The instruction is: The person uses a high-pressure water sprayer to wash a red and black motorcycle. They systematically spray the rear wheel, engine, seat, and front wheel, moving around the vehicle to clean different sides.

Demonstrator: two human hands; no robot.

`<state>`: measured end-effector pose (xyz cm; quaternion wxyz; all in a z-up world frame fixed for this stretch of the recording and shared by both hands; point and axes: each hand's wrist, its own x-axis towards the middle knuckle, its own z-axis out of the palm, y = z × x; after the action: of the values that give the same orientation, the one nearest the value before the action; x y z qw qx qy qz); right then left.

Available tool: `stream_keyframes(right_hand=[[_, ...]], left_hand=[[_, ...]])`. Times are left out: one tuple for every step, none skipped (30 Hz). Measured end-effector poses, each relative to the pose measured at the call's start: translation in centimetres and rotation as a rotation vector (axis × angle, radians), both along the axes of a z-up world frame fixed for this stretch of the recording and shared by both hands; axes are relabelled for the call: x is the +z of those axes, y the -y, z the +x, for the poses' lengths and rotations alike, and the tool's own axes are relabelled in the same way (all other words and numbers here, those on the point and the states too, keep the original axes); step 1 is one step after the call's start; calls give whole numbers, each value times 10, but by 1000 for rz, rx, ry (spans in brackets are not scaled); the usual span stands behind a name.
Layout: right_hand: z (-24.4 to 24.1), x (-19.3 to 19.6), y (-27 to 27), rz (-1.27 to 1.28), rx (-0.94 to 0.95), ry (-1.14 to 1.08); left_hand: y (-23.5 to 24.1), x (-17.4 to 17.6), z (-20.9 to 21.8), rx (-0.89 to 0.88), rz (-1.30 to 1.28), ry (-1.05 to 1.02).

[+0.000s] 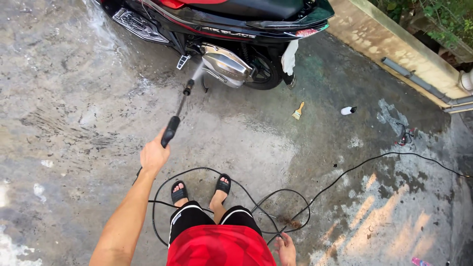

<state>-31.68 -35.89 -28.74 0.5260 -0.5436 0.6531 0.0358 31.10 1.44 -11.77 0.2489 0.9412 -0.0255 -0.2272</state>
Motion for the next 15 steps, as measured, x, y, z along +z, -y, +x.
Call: stream_keyframes(right_hand=[[-4,0,-2,-6,10,-5],[0,1,-5,-8,12,-4],[4,3,-8,-24,17,-43],[4,6,-12,-39,22,-86],[8,9,-14,-40,23,-88],[10,13,-17,-39,27,-68],[12,17,-20,-39,31,-48],[16,22,-25,-38,30,-51],[19,28,-30,-49,32,-46],[25,32,-34,-61,34,-39],[30,37,-38,-61,32,-39],[35,43,-40,-67,40,-44],[39,48,-43,-72,47,-49],[43,53,-43,-75,47,-49],[47,58,-44,-77,46,-58]], left_hand=[[-10,0,5,64,0,-10],[-17,-2,11,65,-2,-9],[-24,-3,17,94,-1,8],[-32,-6,21,123,2,23],[-36,-4,24,125,1,21],[-40,-2,27,148,-1,26],[-44,0,30,170,-3,32],[-46,-1,30,169,-2,29],[-48,-2,30,160,-3,35],[-48,-3,32,150,-6,45],[-48,-6,32,148,-6,44],[-47,-10,32,129,-9,48],[-45,-12,31,111,-11,52],[-42,-11,30,111,-13,52],[-39,-9,28,92,-14,45]])
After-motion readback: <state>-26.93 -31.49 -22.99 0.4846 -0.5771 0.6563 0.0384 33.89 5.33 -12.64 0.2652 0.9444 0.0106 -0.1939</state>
